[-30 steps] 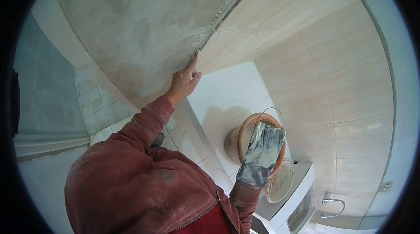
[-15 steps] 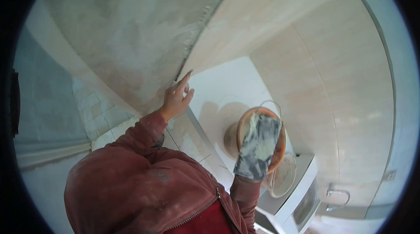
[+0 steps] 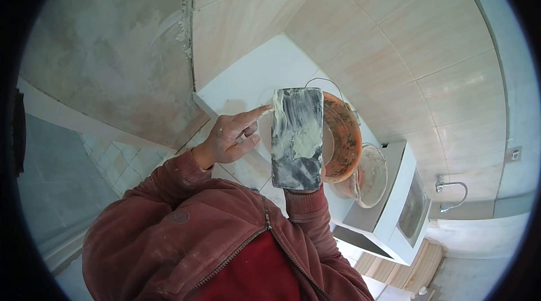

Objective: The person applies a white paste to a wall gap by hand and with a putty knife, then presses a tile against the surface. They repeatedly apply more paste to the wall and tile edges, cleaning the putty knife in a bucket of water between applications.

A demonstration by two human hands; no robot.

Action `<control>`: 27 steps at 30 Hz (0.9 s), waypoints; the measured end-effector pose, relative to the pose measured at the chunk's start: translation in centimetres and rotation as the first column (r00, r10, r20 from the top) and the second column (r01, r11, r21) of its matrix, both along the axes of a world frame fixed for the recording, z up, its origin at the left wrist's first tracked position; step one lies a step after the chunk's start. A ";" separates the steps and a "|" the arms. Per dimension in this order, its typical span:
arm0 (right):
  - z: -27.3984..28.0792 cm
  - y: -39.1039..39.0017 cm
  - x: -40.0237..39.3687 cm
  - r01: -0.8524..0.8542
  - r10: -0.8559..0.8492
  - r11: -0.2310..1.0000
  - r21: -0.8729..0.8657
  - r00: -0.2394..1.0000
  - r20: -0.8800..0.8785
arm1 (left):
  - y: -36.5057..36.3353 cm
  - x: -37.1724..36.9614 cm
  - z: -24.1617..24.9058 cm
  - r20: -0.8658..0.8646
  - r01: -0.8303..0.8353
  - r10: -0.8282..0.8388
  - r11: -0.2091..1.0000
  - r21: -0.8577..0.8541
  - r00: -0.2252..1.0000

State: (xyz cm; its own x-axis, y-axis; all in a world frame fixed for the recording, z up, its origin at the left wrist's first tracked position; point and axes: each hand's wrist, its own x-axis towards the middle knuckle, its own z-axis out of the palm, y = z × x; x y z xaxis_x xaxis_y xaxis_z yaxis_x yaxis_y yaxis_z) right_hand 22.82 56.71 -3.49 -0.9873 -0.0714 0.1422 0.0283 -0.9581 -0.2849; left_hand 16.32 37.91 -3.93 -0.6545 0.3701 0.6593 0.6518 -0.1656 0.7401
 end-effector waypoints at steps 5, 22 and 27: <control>-0.5 0.8 0.8 0.011 -0.009 0.997 0.081 1.000 -0.022 | 0.5 0.4 0.6 0.027 0.025 -0.024 0.998 -0.049 0.999; 4.1 -3.2 -0.4 0.139 -0.050 0.711 0.689 0.988 -0.147 | -8.5 -8.7 -5.1 -0.009 -0.722 0.776 0.583 -0.371 0.631; 5.2 -3.9 -0.9 0.183 -0.073 0.534 0.825 0.983 -0.171 | -8.9 -9.8 -6.4 -0.099 -0.755 0.770 0.578 -0.310 0.630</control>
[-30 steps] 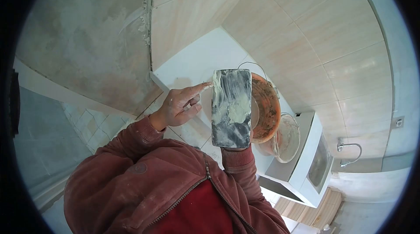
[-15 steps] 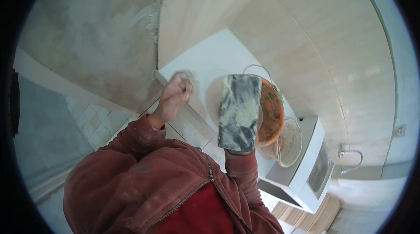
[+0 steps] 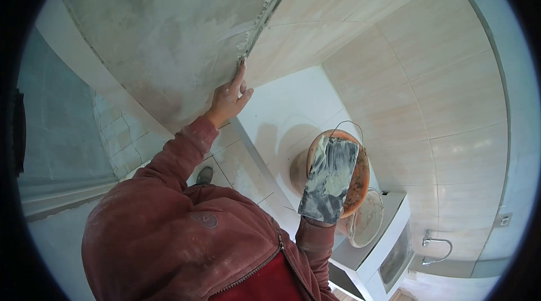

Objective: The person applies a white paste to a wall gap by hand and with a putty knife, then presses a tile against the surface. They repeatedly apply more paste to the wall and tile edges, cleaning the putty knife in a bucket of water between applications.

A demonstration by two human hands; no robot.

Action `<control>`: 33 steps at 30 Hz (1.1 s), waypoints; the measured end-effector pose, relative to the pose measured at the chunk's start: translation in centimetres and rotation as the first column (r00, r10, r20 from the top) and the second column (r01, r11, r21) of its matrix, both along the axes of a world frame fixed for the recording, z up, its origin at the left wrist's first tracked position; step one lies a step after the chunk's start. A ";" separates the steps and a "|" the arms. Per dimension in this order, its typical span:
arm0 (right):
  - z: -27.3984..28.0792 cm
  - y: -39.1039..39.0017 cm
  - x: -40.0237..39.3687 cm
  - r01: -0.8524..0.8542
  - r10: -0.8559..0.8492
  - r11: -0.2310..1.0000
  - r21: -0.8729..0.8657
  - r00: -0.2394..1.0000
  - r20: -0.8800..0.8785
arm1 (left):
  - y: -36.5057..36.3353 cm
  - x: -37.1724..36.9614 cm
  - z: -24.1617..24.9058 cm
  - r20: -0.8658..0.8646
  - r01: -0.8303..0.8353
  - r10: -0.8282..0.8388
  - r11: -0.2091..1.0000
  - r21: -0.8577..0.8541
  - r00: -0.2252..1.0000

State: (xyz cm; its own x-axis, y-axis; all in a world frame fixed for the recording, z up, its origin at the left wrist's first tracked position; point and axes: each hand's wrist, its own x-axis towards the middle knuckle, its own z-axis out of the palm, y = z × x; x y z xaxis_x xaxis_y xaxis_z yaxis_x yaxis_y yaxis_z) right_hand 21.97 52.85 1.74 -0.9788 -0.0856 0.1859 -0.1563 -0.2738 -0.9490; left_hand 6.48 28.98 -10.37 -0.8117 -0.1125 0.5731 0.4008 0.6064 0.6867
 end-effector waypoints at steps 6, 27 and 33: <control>1.0 -0.9 -0.4 0.086 -0.080 0.966 0.242 0.996 -0.035 | -0.5 0.1 0.7 -0.020 0.025 -0.023 0.993 0.114 1.000; 2.2 -1.6 -0.4 0.175 -0.146 0.818 0.547 0.985 -0.097 | -0.7 0.3 3.1 0.059 -0.135 0.147 0.975 -0.175 0.987; 1.6 -2.0 -0.5 0.132 -0.134 0.932 0.338 0.991 -0.018 | 0.3 2.0 -0.6 0.194 -0.173 0.241 0.934 -0.312 0.951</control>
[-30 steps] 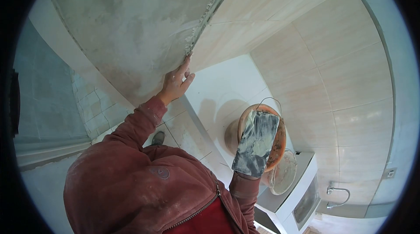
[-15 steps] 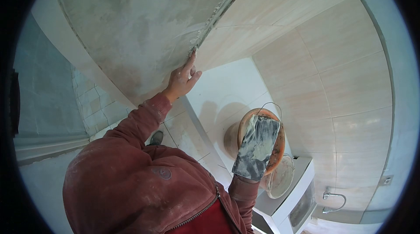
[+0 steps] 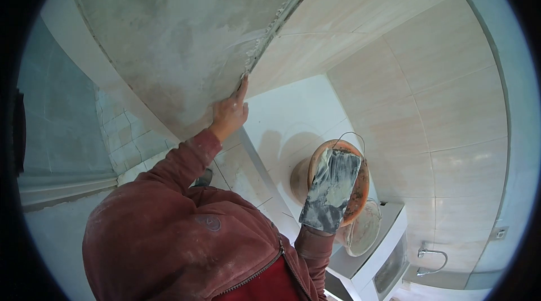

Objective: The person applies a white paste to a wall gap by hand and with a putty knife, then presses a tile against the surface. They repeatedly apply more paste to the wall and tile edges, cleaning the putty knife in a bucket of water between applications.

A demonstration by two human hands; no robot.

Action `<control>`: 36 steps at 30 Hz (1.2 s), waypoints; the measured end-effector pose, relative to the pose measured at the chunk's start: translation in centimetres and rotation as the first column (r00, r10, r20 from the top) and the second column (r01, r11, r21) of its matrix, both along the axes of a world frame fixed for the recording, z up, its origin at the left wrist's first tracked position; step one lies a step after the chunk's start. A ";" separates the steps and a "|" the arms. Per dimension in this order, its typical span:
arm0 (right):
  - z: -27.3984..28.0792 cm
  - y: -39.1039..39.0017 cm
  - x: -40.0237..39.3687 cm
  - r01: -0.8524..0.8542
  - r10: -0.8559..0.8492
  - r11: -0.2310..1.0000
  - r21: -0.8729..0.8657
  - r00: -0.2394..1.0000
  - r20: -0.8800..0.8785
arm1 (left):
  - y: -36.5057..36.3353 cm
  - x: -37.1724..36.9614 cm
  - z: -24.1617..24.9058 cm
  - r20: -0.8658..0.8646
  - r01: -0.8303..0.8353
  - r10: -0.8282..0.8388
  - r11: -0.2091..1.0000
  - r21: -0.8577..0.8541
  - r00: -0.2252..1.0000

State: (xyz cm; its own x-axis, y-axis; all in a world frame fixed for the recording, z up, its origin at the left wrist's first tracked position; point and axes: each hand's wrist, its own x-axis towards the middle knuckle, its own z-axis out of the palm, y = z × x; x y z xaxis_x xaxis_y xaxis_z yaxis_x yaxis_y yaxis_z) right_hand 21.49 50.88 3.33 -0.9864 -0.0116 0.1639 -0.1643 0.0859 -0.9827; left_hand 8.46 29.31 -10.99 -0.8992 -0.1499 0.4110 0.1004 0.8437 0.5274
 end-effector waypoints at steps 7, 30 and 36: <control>-0.6 1.3 1.3 -0.022 0.041 0.960 -0.280 0.997 0.062 | -1.0 -0.3 4.2 -0.108 0.068 -0.055 0.991 0.116 0.993; -5.7 3.8 3.5 -0.021 0.282 0.244 -0.970 0.958 0.050 | 8.8 10.4 6.8 -0.609 -0.207 -0.728 -0.679 0.704 0.315; -6.5 3.7 3.7 0.041 0.337 0.090 -0.995 0.939 0.069 | 8.4 9.7 5.3 -0.520 0.178 -0.813 -0.488 0.854 0.262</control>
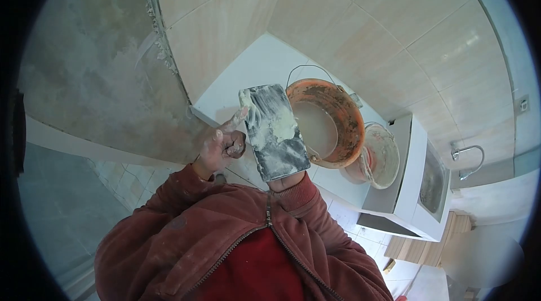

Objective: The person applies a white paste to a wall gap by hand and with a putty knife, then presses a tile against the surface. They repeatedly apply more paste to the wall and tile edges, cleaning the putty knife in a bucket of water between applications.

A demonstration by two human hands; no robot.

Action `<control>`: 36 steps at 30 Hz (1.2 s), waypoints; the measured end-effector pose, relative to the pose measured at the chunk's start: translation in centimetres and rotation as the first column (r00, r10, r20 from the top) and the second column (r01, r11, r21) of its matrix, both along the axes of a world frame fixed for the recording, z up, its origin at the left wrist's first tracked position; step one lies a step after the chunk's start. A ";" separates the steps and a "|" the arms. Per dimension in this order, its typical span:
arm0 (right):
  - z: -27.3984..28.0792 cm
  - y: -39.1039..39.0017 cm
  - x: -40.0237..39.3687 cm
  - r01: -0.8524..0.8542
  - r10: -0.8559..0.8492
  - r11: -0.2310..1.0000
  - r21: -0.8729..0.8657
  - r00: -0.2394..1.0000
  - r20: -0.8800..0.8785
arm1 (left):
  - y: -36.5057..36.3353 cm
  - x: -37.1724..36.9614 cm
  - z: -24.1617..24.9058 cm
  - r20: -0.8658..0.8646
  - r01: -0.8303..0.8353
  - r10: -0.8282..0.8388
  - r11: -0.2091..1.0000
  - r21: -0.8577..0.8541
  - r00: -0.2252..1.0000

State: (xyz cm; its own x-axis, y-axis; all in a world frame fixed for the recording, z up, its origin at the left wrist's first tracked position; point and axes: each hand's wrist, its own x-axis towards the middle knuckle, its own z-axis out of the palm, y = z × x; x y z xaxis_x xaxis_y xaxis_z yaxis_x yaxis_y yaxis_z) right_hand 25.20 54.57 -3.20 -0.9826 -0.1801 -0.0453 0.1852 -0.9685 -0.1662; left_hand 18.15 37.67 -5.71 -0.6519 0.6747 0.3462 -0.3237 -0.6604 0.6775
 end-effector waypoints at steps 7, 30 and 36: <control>1.8 1.0 -0.2 0.090 -0.092 0.990 0.107 0.996 0.014 | 0.7 0.9 -1.0 -0.244 -0.223 0.208 0.974 -0.035 0.947; 4.8 -2.1 -1.7 0.418 -0.245 0.727 0.545 0.899 -0.363 | -2.6 -1.0 1.6 0.220 -0.240 0.192 0.946 0.217 0.956; -4.7 5.7 -0.3 0.321 -0.358 0.852 0.413 0.934 0.013 | -6.3 -7.6 -2.1 -0.527 -0.935 0.777 0.233 -0.268 0.345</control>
